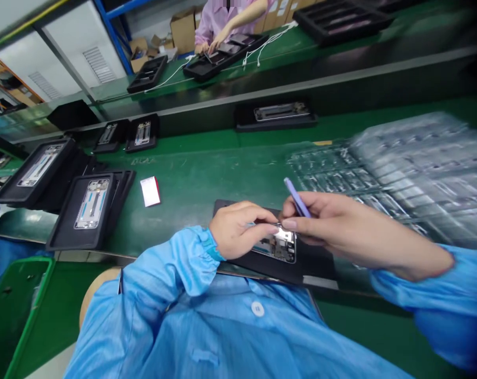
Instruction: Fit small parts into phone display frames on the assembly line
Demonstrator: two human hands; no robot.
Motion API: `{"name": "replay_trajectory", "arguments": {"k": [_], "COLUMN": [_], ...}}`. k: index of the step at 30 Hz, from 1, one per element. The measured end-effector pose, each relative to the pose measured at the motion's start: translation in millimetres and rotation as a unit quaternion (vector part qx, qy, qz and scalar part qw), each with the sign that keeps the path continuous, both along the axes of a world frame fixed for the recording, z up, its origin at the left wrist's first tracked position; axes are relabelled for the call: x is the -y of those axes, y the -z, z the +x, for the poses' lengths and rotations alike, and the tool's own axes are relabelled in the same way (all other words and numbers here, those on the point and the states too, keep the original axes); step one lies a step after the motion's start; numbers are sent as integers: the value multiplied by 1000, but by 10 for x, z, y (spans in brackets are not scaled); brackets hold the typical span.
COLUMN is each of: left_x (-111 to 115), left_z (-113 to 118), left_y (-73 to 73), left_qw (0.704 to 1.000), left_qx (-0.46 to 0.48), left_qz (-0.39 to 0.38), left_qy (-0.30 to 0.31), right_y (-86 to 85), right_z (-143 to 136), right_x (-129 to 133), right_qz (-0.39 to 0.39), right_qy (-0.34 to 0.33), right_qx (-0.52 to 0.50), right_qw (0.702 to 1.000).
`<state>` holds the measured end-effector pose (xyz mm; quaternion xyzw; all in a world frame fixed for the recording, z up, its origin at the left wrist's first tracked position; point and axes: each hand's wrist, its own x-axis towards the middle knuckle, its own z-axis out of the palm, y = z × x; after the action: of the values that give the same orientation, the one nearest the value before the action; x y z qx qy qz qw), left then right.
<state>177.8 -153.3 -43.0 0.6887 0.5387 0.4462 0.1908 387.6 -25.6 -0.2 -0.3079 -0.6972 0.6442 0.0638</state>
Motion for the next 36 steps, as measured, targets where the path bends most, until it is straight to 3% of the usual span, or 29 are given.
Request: {"name": "replay_trajectory", "arguments": {"k": [6, 9, 13, 15, 19, 28, 33, 36], "left_x": [96, 71, -41, -102, -185, -240, -163, -72], "left_z": [-102, -83, -4, 35, 72, 71, -129, -239], "left_y": [-64, -77, 12, 77, 156, 169, 268, 359], "left_qw": [999, 996, 993, 992, 993, 994, 988, 974], "left_qx": [-43, -82, -117, -121, -118, -82, -142, -198], "left_qz": [17, 23, 24, 22, -9, -64, -63, -113], "left_qy": [-24, -32, -16, 0, 13, 17, -3, -9], "right_y": [54, 2, 23, 94, 240, 324, 643, 868], "right_z": [-248, -157, 64, 130, 161, 113, 144, 149], "right_x": [60, 93, 201, 235, 196, 176, 170, 176], "right_qz": [31, 177, 455, 522, 546, 569, 648, 666], "right_qy": [-15, 27, 54, 22, -5, 44, 15, -28], "right_qx": [-36, -20, -63, -73, -45, -64, -27, -12], "right_qw": [999, 984, 887, 849, 837, 819, 761, 745]}}
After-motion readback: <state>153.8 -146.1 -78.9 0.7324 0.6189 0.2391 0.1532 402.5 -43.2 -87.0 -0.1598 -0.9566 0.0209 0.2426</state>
